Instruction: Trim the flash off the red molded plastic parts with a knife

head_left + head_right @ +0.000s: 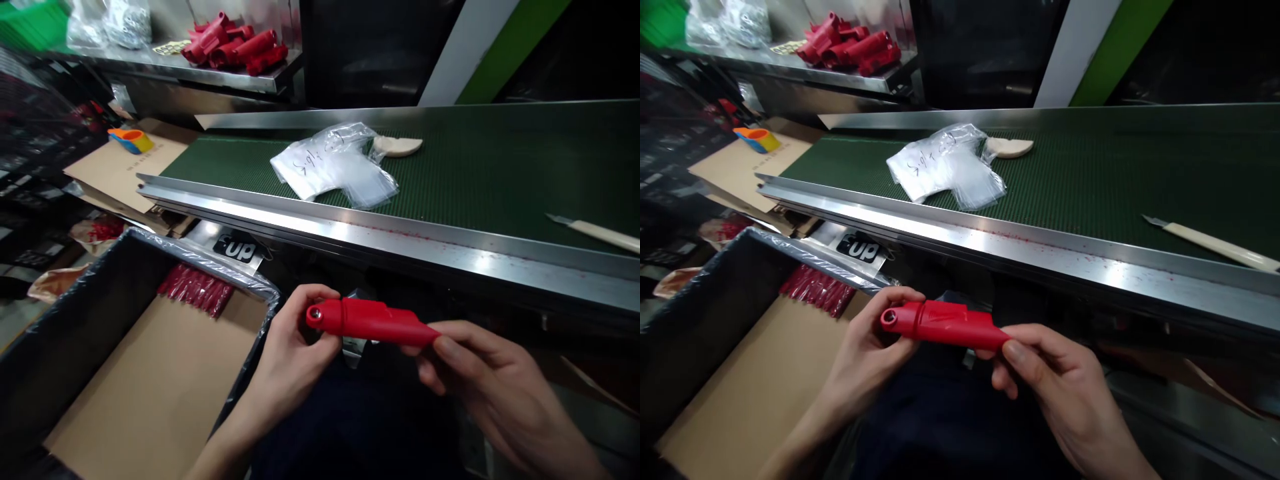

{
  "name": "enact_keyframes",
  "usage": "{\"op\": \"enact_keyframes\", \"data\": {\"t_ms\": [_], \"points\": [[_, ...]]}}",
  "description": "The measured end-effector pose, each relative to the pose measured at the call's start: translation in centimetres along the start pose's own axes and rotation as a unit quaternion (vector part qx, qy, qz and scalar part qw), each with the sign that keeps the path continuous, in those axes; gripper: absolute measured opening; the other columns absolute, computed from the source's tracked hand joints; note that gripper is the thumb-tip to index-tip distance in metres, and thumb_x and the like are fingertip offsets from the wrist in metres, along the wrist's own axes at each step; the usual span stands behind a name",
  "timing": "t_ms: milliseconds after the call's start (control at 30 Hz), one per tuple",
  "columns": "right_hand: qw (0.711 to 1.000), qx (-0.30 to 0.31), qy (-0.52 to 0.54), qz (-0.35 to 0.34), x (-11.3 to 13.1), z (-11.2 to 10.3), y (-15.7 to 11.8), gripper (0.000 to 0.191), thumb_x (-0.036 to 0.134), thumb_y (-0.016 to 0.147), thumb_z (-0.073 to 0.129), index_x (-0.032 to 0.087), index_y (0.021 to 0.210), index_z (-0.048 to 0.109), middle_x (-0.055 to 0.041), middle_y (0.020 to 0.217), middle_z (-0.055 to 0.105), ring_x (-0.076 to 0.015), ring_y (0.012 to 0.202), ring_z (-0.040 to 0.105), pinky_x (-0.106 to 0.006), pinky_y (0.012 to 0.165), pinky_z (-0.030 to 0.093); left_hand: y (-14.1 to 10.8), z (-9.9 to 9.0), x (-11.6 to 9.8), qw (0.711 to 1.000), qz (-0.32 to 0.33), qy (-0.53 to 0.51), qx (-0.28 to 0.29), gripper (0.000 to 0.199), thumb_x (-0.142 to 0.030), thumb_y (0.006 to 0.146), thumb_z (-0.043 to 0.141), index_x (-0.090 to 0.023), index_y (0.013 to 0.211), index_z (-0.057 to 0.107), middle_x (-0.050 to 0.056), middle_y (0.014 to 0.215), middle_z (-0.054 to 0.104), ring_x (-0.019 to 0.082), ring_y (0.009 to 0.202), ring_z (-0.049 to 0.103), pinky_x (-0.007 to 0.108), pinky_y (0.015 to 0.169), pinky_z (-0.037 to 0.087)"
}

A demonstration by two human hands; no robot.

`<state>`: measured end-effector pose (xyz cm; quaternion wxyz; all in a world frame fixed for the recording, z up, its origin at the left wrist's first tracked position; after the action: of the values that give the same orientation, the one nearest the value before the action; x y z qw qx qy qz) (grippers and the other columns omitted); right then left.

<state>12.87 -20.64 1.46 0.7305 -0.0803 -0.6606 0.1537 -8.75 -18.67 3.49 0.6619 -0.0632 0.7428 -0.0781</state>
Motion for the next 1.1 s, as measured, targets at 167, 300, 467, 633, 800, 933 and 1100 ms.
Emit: {"op": "enact_keyframes", "data": {"t_ms": [167,300,467,633,800,933,1100], "points": [[0.974,-0.068,-0.18,-0.119,0.3,-1.8,-1.4,0.015,0.031,0.081,0.072,0.033,0.096,0.076,0.0001,0.09,0.076,-0.0138,0.063,0.07,-0.02,0.058,0.06,-0.4,0.4,0.1,0.999,0.012,-0.003,0.029,0.03,-0.008,0.083,0.057,-0.026,0.106,0.063,-0.003,0.096,0.064,0.012,0.084,0.059,0.02,0.071,0.043],[0.914,-0.093,-0.299,-0.257,1.9,-1.3,-2.9,0.025,0.023,0.083,0.069,0.038,0.103,0.073,0.003,0.11,0.072,-0.0167,0.086,0.072,-0.027,0.079,0.062,-0.8,0.5,-0.6,0.996,0.069,0.037,0.04,0.025,-0.005,0.084,0.055,-0.024,0.097,0.065,-0.003,0.092,0.062,0.012,0.083,0.058,0.023,0.073,0.043],[0.853,-0.009,-0.371,-0.367,3.2,0.0,-3.7,0.045,0.013,0.081,0.065,0.038,0.118,0.066,0.0024,0.118,0.07,-0.02,0.098,0.07,-0.034,0.09,0.058,-0.8,0.2,-0.7,0.992,0.103,0.067,0.027,0.036,0.002,0.079,0.055,-0.027,0.099,0.065,-0.005,0.093,0.061,0.011,0.084,0.057,0.022,0.076,0.042],[0.84,0.061,-0.382,-0.381,4.9,1.5,-3.2,0.048,0.006,0.078,0.064,0.034,0.116,0.067,-0.0011,0.109,0.072,-0.0205,0.091,0.071,-0.028,0.074,0.061,-0.7,-0.3,-0.1,0.994,0.075,0.077,0.014,0.037,-0.002,0.081,0.057,-0.031,0.104,0.063,-0.007,0.092,0.061,0.01,0.079,0.056,0.022,0.071,0.041],[0.868,-0.018,-0.363,-0.337,4.7,0.8,-2.9,0.029,0.015,0.082,0.067,0.033,0.105,0.069,0.0006,0.105,0.072,-0.0167,0.089,0.071,-0.024,0.078,0.06,-0.5,0.0,-0.1,0.994,0.055,0.084,0.037,0.017,-0.01,0.087,0.056,-0.025,0.093,0.061,-0.006,0.085,0.06,0.01,0.074,0.054,0.021,0.067,0.039],[0.89,-0.048,-0.35,-0.287,4.1,0.1,-2.5,0.019,0.023,0.086,0.067,0.035,0.1,0.07,0.0035,0.099,0.073,-0.0133,0.084,0.071,-0.019,0.075,0.059,-0.3,0.4,0.3,0.994,0.035,0.088,0.062,0.015,-0.009,0.087,0.054,-0.022,0.085,0.058,-0.006,0.079,0.056,0.01,0.071,0.052,0.02,0.064,0.038],[0.907,-0.05,-0.328,-0.258,4.5,0.5,-2.0,0.016,0.027,0.085,0.067,0.037,0.097,0.071,0.0049,0.095,0.074,-0.0129,0.079,0.07,-0.02,0.071,0.058,-0.3,0.4,0.5,0.994,0.028,0.083,0.06,0.012,-0.011,0.087,0.055,-0.023,0.086,0.059,-0.006,0.079,0.058,0.01,0.073,0.054,0.02,0.065,0.039]]}}
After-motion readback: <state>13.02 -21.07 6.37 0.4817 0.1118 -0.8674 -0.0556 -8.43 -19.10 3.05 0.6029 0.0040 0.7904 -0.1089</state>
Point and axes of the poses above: each hand's wrist, its own y-axis towards the middle knuckle, its own z-axis out of the palm, x = y × z, the point moved 7 cm from there along y, towards the middle knuckle
